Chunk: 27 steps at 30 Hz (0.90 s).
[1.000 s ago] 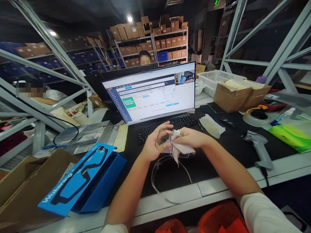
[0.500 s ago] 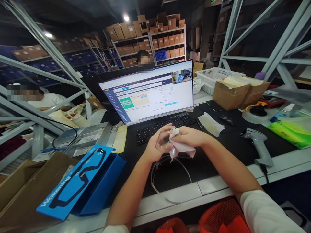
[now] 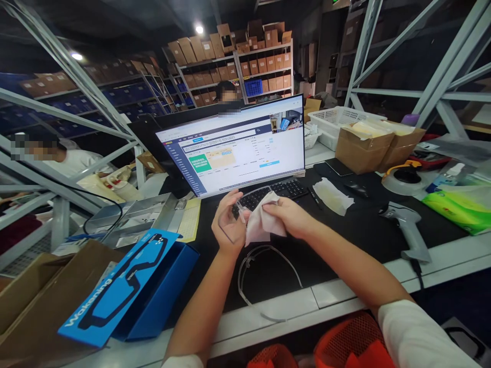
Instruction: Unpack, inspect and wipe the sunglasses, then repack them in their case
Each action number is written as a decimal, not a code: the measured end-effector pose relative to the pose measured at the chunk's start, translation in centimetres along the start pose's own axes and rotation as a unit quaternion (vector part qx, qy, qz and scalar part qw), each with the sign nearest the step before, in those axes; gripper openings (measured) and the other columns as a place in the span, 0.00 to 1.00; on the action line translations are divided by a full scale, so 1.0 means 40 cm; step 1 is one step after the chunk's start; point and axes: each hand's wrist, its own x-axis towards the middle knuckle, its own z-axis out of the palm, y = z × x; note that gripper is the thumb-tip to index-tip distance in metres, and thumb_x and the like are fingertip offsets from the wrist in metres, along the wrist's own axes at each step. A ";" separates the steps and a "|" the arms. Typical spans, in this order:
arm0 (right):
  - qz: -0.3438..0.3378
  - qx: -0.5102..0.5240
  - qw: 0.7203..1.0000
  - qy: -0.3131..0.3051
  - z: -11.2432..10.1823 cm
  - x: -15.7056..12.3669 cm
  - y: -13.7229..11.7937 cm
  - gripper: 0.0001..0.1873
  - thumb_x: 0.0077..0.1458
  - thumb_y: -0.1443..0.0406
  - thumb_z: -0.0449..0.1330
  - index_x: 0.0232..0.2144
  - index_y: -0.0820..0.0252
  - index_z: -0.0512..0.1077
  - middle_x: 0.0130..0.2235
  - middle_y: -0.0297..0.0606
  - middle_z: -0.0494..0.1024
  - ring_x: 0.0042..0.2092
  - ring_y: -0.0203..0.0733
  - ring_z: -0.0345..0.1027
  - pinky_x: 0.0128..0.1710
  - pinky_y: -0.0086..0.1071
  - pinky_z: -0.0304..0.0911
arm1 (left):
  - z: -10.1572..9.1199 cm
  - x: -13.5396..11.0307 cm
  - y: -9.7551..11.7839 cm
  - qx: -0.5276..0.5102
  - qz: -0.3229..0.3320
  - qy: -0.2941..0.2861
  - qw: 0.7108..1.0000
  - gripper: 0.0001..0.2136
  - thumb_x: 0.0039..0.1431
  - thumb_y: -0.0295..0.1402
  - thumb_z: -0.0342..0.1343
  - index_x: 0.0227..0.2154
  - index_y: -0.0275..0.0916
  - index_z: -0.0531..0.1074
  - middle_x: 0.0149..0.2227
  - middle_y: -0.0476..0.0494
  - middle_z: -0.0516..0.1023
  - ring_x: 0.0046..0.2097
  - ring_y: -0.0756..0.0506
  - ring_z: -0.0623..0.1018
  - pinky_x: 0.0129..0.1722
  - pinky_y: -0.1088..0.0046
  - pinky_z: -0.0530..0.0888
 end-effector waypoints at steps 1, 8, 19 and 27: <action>-0.011 0.042 0.999 0.007 0.021 0.004 0.021 0.20 0.42 0.53 0.72 0.31 0.62 0.75 0.30 0.33 0.77 0.33 0.37 0.69 0.38 0.31 0.64 | 0.007 -0.007 -0.001 0.014 0.019 0.019 1.000 0.16 0.60 0.36 0.63 0.50 0.41 0.72 0.48 0.39 0.79 0.57 0.39 0.76 0.59 0.53 0.72; -0.046 0.159 0.984 0.072 0.105 -0.006 0.093 0.22 0.40 0.50 0.74 0.30 0.59 0.74 0.29 0.33 0.77 0.32 0.37 0.69 0.39 0.31 0.65 | 0.048 -0.041 0.015 0.119 0.093 0.037 0.988 0.13 0.63 0.33 0.59 0.49 0.41 0.67 0.48 0.39 0.79 0.60 0.37 0.74 0.57 0.46 0.72; -0.210 -0.064 0.925 0.311 -0.042 0.028 0.000 0.27 0.46 0.41 0.65 0.26 0.59 0.71 0.28 0.35 0.75 0.34 0.42 0.70 0.36 0.34 0.65 | 0.036 -0.033 0.041 0.147 0.107 0.049 0.982 0.13 0.64 0.36 0.58 0.48 0.40 0.67 0.46 0.39 0.79 0.57 0.38 0.76 0.56 0.47 0.72; -0.230 -0.017 0.933 0.275 -0.134 0.011 -0.095 0.17 0.49 0.48 0.58 0.32 0.53 0.69 0.39 0.39 0.78 0.51 0.51 0.71 0.48 0.40 0.69 | -0.009 0.021 0.029 0.206 0.029 -0.038 0.977 0.17 0.62 0.31 0.59 0.54 0.42 0.73 0.48 0.40 0.78 0.51 0.42 0.78 0.54 0.59 0.74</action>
